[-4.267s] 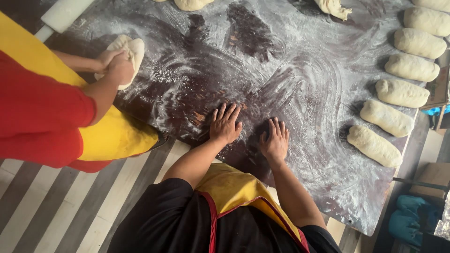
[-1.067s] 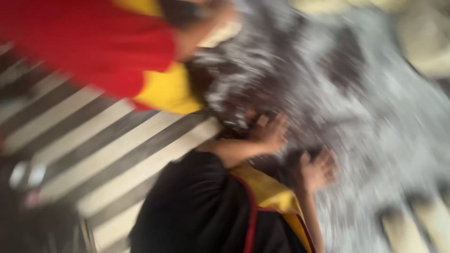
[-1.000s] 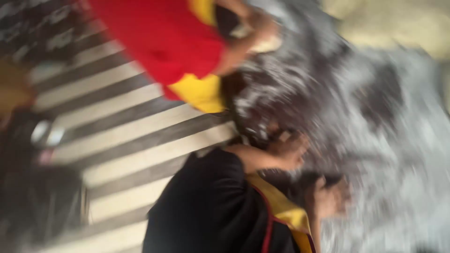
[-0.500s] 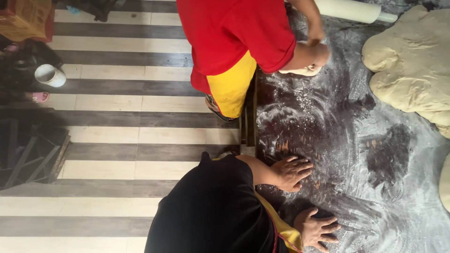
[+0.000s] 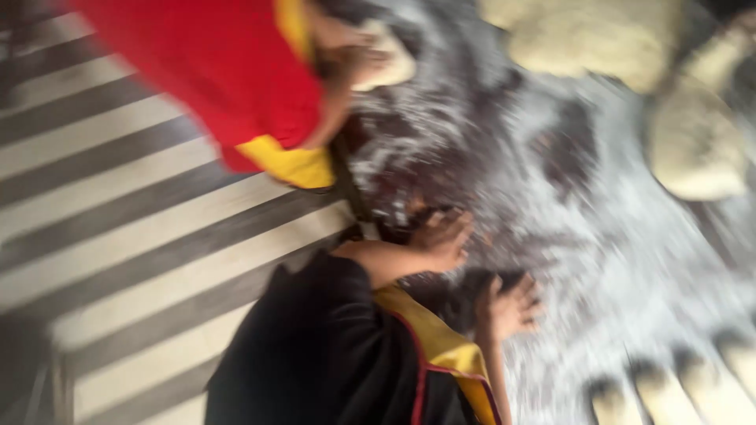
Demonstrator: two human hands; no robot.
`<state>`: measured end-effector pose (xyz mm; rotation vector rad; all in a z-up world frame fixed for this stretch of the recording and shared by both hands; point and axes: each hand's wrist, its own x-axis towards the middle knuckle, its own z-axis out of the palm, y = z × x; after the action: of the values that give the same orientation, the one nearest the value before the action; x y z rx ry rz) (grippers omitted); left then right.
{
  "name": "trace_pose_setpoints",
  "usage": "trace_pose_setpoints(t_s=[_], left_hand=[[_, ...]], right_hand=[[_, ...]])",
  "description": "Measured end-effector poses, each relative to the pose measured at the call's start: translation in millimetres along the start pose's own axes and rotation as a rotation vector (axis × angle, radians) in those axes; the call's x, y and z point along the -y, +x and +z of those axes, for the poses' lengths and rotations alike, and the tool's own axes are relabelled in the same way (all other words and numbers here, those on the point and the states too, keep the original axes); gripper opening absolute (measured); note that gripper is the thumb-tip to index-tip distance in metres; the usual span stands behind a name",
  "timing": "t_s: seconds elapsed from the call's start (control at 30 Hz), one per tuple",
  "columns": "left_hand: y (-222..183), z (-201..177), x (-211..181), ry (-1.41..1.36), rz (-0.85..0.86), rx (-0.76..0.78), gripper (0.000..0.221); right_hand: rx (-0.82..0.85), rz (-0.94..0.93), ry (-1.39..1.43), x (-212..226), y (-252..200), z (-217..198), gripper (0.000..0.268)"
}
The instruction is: Knead and shape portions of dough on a floured work surface.
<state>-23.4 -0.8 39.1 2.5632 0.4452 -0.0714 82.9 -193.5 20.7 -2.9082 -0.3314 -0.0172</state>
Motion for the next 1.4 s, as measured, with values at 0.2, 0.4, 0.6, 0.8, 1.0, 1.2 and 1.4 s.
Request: trace_pose_setpoints(t_s=[0.2,0.4,0.6,0.8,1.0,1.2,1.4], left_hand=[[17,20,8,0.021,0.002,-0.116,0.075],[17,-8,-4,0.085,-0.010,0.005,0.086],[28,-4,-5,0.092,-0.050,0.045,0.086],[47,27,21,-0.030,-0.033,-0.130,0.067],[114,31,48,-0.340,-0.173,-0.580,0.068],[240,-4,18,-0.212,-0.221,-0.611,0.073],[335,31,-9,-0.565,-0.007,-0.196,0.035]], right_hand=[[-0.010,-0.200,-0.147,-14,-9,5,0.077],[0.009,-0.210,-0.066,-1,-18,-15,0.075],[0.009,-0.178,-0.018,-1,-13,-15,0.071],[0.021,-0.154,0.040,-4,-15,-13,0.067],[-0.011,-0.134,0.061,0,-12,-16,0.062],[0.024,-0.111,0.034,4,-10,-24,0.066],[-0.007,-0.134,0.052,-2,-11,-30,0.069]])
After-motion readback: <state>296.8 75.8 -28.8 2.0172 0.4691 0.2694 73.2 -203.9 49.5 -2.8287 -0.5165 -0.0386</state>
